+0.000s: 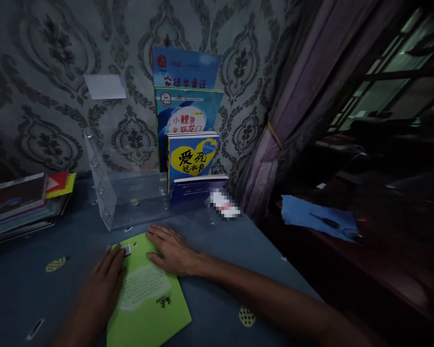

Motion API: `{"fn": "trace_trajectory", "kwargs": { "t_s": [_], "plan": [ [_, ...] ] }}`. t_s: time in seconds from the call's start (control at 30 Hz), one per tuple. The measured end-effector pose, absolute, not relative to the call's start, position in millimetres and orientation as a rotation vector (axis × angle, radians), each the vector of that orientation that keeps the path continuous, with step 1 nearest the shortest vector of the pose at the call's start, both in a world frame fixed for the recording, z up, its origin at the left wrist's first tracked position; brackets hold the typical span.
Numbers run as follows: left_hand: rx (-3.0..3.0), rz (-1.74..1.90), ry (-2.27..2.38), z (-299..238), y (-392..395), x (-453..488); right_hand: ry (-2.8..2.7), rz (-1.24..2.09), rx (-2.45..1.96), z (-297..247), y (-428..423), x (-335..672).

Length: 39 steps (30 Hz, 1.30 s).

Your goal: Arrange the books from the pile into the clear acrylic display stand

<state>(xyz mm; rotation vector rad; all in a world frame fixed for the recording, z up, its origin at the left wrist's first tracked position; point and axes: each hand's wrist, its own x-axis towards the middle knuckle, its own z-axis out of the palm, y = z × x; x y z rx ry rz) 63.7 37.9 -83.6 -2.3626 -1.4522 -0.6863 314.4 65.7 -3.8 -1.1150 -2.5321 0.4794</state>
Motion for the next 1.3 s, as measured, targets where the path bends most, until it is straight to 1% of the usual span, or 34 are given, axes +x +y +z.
{"fn": "trace_trajectory", "kwargs": {
  "t_s": [0.1, 0.23, 0.37, 0.5, 0.7, 0.87, 1.13, 1.3],
  "plan": [
    [-2.391, -0.738, -1.357, -79.0, 47.9, 88.2, -2.507, 0.474, -1.174, -5.1, 68.3, 334.3],
    [-2.425, -0.679, -1.296, -62.4, 54.3, 109.0, -2.461, 0.467, -1.235, -5.9, 71.6, 349.3],
    [-2.476, -0.691, -1.293, -51.7, 57.4, 114.1, -2.434, 0.464, -1.277, -5.2, 72.4, 351.4],
    [-2.488, -0.763, -1.264, -56.2, 58.2, 110.2, -2.418, 0.444, -1.286, -4.4, 70.3, 349.3],
    [-2.469, -0.817, -1.297, -63.0, 55.7, 107.6, -2.396, 0.331, -1.350, -6.1, 67.1, 347.4],
    [-2.525, -0.795, -1.365, -51.7, 51.1, 108.5, -2.402, 0.265, -1.358, -8.4, 66.7, 346.1],
    [-2.601, -0.706, -1.463, -30.0, 42.4, 113.3, -2.463, 0.207, -1.136, -11.5, 70.4, 345.8],
    [-2.627, -0.705, -1.480, -27.3, 41.4, 112.1, -2.428, 0.160, -1.248, -10.0, 71.6, 351.0]
  ]
}}
